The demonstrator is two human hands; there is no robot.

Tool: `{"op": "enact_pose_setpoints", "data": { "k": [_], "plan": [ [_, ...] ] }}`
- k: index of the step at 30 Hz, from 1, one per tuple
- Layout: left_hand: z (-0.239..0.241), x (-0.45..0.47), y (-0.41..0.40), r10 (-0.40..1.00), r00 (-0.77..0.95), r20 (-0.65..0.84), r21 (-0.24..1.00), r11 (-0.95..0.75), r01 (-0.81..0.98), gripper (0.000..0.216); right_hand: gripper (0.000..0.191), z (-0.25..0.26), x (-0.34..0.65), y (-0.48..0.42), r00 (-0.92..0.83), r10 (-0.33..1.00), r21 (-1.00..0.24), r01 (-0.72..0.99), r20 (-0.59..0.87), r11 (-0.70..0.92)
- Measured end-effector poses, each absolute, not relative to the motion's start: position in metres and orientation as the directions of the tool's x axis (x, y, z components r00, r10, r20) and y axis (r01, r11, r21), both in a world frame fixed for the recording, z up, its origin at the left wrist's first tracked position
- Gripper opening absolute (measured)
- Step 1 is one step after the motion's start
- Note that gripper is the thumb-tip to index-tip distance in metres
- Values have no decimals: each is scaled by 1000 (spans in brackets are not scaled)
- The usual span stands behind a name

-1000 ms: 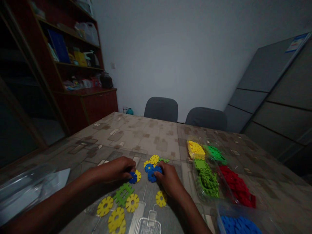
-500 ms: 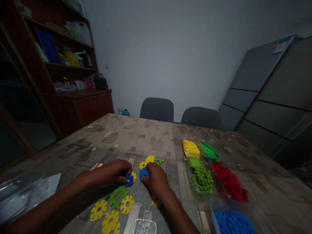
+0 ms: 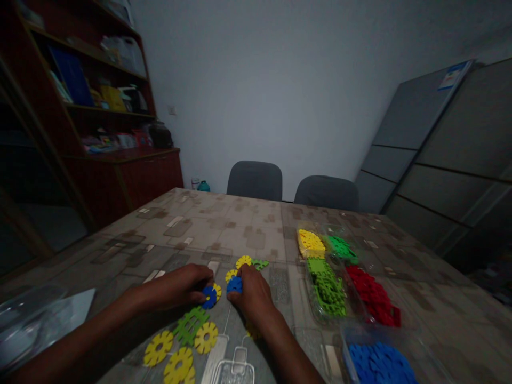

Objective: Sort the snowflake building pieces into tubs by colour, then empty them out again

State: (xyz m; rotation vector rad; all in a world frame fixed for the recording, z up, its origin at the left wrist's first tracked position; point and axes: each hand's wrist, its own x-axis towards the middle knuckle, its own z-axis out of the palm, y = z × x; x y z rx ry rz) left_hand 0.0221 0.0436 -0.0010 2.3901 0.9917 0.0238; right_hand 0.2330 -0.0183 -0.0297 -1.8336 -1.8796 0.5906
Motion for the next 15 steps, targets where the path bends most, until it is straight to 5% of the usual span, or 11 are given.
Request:
{"op": "enact_pose_setpoints", "data": {
  "k": [7, 15],
  "plan": [
    [-3, 22, 46, 654, 735, -179, 497, -585, 641, 11, 14, -35, 242, -20, -24, 999, -652, 757, 42, 46],
    [-3, 22, 45, 644, 747, -166, 540, -575, 615, 8, 8, -34, 249, -23, -55, 998, -818, 575, -14, 21]
  ]
}}
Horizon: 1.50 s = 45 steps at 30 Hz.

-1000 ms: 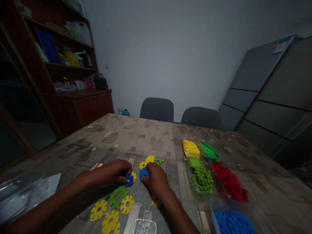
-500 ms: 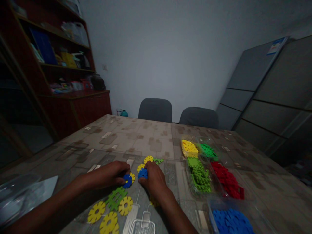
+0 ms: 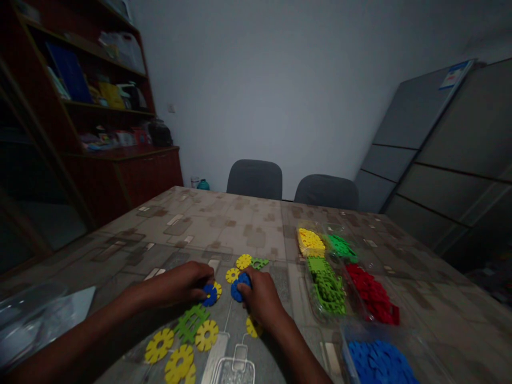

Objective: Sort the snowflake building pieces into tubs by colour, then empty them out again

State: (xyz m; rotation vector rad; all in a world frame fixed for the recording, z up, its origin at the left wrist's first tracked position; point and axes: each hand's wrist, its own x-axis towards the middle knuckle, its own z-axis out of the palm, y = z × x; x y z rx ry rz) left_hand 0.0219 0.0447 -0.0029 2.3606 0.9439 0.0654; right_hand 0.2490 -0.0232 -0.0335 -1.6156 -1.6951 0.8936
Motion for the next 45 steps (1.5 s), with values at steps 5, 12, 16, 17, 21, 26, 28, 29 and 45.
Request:
{"op": "enact_pose_setpoints", "data": {
  "k": [5, 12, 16, 17, 21, 26, 28, 29, 45],
  "plan": [
    [-1, 21, 44, 640, 754, -148, 564, -572, 596, 6, 4, -34, 250, -26, -66, 997, -882, 471, -49, -12],
    [1, 24, 45, 635, 765, -104, 593, -578, 560, 4, 7, -27, 260, -30, -73, 997, -908, 419, -11, 21],
    [3, 24, 44, 641, 764, -71, 606, -581, 543, 1, 11, -28, 261, -29, -69, 998, -933, 360, -8, 17],
    [3, 24, 44, 644, 762, -66, 609, -579, 543, 1, 12, -28, 261, -29, -70, 998, -940, 340, -11, 13],
    [4, 23, 44, 662, 747, -63, 614, -564, 552, 2, 16, -29, 256, -29, -50, 998, -959, 284, -33, -18],
    [6, 22, 43, 668, 741, -59, 621, -557, 551, 3, 23, -32, 250, -30, -24, 999, -970, 242, -39, -32],
    [8, 22, 42, 667, 743, -63, 629, -551, 548, 3, 26, -33, 250, -30, -17, 999, -973, 228, -44, -39],
    [9, 23, 42, 666, 743, -66, 633, -548, 547, 3, 27, -34, 250, -31, -15, 999, -974, 224, -48, -44],
    [16, 37, 23, 624, 771, -128, 760, -438, 481, 7, 24, -22, 249, -71, -64, 997, -984, 175, -54, -42]
  ]
}}
